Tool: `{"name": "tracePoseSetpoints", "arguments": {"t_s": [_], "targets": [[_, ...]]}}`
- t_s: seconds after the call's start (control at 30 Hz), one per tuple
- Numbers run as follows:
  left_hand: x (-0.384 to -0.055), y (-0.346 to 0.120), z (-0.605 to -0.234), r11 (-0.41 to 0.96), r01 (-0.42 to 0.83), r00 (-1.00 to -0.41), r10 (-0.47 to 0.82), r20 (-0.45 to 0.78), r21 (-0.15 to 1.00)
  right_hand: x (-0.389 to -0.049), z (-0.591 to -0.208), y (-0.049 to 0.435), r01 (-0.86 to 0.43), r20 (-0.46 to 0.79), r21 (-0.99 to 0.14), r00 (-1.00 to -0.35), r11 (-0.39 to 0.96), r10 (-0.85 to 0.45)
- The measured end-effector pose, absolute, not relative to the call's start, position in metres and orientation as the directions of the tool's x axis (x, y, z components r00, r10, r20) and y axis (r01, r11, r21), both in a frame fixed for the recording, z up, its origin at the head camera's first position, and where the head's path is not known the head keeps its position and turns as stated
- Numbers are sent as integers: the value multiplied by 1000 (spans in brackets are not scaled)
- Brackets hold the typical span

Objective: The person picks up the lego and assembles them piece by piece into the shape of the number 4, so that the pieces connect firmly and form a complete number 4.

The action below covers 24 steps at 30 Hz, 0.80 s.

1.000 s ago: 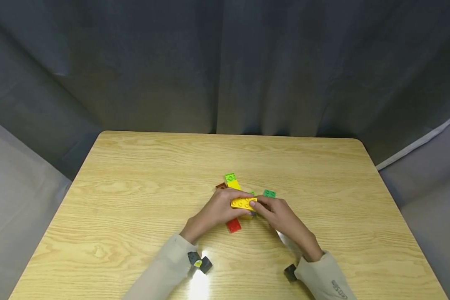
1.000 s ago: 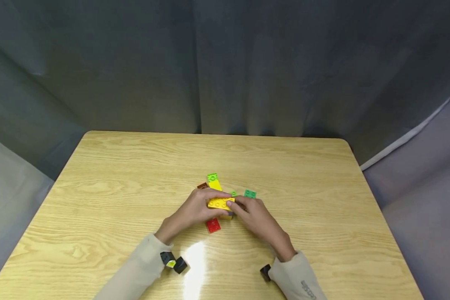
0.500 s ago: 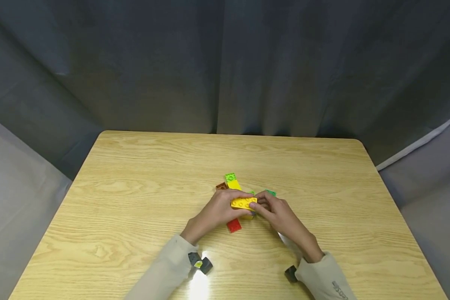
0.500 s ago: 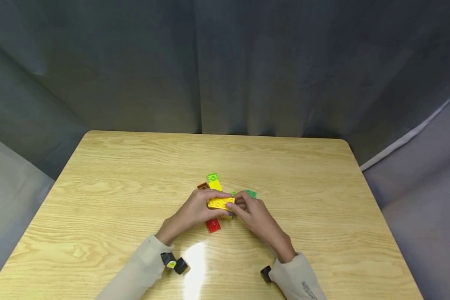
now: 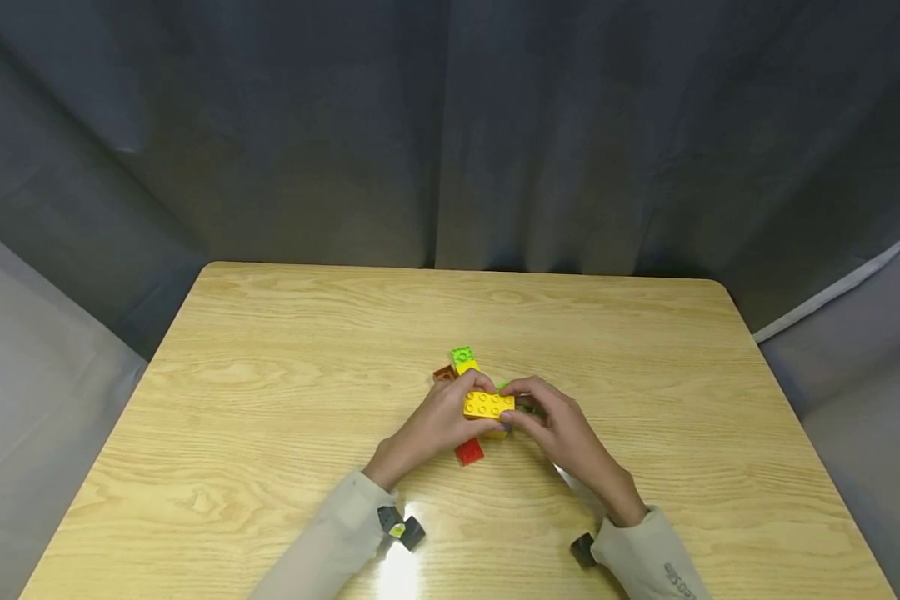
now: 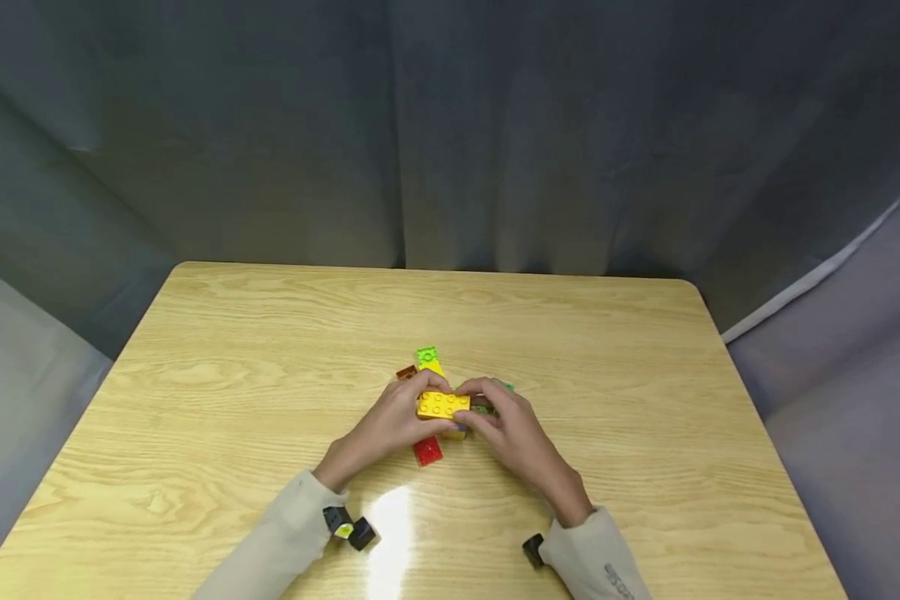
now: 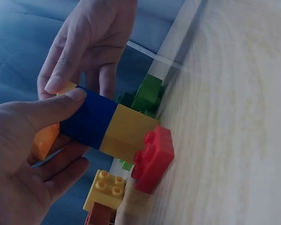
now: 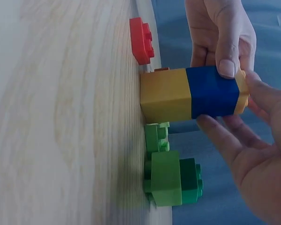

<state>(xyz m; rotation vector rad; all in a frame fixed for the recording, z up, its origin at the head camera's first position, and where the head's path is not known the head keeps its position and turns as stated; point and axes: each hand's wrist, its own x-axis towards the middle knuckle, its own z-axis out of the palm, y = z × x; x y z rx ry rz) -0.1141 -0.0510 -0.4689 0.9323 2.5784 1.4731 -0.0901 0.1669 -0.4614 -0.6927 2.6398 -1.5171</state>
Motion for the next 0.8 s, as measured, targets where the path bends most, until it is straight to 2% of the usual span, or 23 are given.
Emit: {"name": "tracePoseSetpoints", "arguments": {"t_s": [0.27, 0.5, 0.8], "targets": [[-114, -52, -474, 355, 536, -803, 497, 331, 766, -91, -463, 171, -399, 230, -848, -870, 349, -435], [-113, -62, -476, 323, 428, -825, 520, 220, 844, -89, -463, 174, -355, 186, -855, -890, 379, -416], [-110, -62, -478, 313, 393, -834, 518, 192, 865, -88, -461, 179, -328, 156, -860, -898, 391, -411]]}}
